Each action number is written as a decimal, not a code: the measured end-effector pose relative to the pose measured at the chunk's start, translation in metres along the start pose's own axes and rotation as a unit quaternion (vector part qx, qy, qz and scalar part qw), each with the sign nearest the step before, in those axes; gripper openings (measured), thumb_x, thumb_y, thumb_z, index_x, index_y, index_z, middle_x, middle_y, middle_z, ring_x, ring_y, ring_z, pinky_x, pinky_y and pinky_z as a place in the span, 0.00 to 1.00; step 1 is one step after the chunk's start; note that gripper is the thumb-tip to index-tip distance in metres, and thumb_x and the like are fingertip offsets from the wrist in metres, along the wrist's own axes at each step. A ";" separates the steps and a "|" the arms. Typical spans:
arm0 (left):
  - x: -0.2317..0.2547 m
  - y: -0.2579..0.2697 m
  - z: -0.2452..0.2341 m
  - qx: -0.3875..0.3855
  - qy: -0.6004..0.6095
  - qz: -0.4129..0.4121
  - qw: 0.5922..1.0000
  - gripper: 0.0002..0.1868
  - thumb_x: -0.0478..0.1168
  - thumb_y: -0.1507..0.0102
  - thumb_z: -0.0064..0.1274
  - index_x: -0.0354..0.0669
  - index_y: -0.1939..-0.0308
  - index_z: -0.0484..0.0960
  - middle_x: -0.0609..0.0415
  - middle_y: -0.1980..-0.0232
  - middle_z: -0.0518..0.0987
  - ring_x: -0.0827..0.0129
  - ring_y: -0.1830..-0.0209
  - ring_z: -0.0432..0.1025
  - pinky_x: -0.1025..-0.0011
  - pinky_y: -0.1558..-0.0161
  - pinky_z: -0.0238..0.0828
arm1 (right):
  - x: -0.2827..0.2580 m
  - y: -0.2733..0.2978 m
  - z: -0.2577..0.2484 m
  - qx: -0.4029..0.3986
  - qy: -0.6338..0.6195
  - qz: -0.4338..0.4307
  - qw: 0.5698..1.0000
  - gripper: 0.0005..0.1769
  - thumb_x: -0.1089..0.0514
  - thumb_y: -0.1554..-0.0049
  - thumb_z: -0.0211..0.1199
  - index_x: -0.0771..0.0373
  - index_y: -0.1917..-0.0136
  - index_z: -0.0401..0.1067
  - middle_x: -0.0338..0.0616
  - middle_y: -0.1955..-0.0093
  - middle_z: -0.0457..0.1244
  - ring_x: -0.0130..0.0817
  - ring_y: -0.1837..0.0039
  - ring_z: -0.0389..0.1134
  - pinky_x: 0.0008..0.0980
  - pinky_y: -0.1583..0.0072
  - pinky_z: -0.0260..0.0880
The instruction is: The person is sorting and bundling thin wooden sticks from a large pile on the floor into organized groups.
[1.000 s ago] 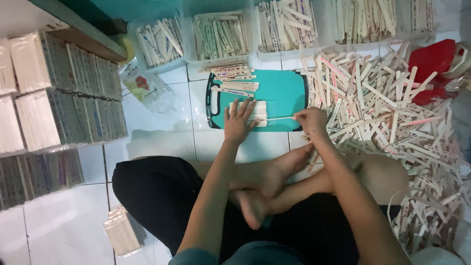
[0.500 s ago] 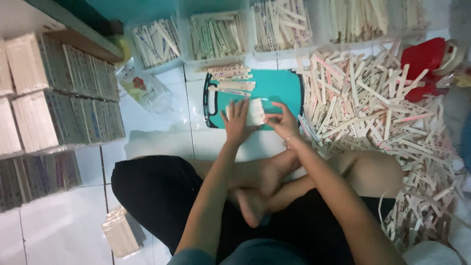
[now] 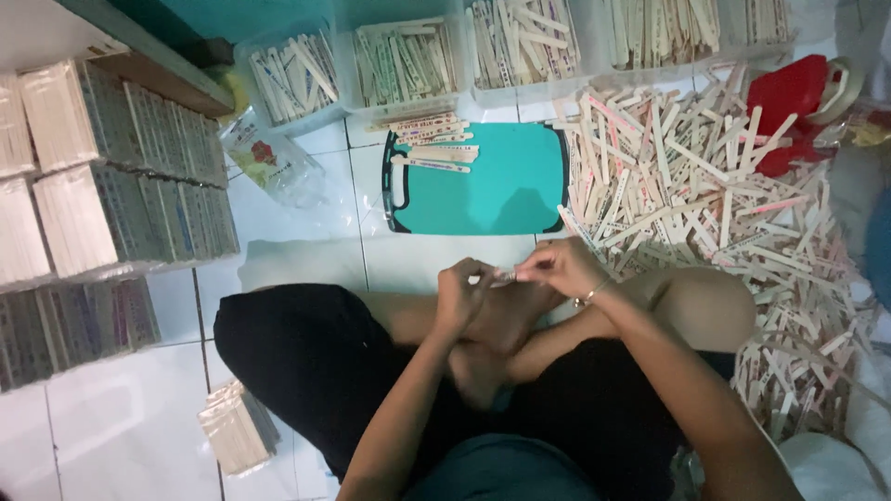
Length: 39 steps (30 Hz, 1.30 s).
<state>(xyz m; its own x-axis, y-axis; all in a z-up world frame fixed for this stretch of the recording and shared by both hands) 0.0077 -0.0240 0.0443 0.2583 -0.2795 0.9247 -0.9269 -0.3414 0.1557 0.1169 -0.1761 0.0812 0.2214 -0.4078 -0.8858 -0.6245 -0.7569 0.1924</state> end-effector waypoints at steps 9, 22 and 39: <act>-0.023 0.010 -0.010 0.231 0.237 0.031 0.943 0.09 0.30 0.38 0.63 0.38 0.56 0.79 0.44 0.60 0.84 0.47 0.54 0.81 0.52 0.51 0.79 | 0.097 0.007 0.004 0.221 -0.179 0.071 0.956 0.20 0.65 0.54 0.81 0.66 0.50 0.76 0.48 0.56 0.73 0.30 0.51 0.74 0.26 0.46 0.77; -0.047 -0.013 0.000 0.094 0.279 -0.093 0.951 0.06 0.30 0.38 0.63 0.43 0.59 0.89 0.48 0.62 0.86 0.63 0.59 0.81 0.56 0.55 0.81 | 0.044 -0.011 -0.018 0.162 -0.053 0.025 0.985 0.05 0.61 0.46 0.75 0.59 0.54 0.84 0.46 0.57 0.74 0.35 0.53 0.75 0.31 0.48 0.76; 0.009 -0.027 -0.006 0.028 0.108 0.053 0.992 0.06 0.36 0.38 0.65 0.36 0.65 0.85 0.42 0.63 0.86 0.50 0.59 0.82 0.53 0.55 0.81 | -0.032 -0.001 -0.123 0.170 -0.042 -0.166 0.970 0.22 0.63 0.42 0.70 0.58 0.75 0.66 0.38 0.75 0.60 0.28 0.67 0.59 0.27 0.53 0.60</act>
<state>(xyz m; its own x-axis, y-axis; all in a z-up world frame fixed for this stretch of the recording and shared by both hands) 0.0339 -0.0120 0.0508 0.0896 -0.1192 0.9888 -0.9276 -0.3716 0.0392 0.2029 -0.2251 0.1614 0.4002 -0.1167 -0.9089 -0.7434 -0.6213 -0.2476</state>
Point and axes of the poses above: each hand's wrist, its own y-axis away from the middle knuckle, its own z-axis out of the palm, x = y × z, the point moved 10 cm from there along -y, towards the middle knuckle
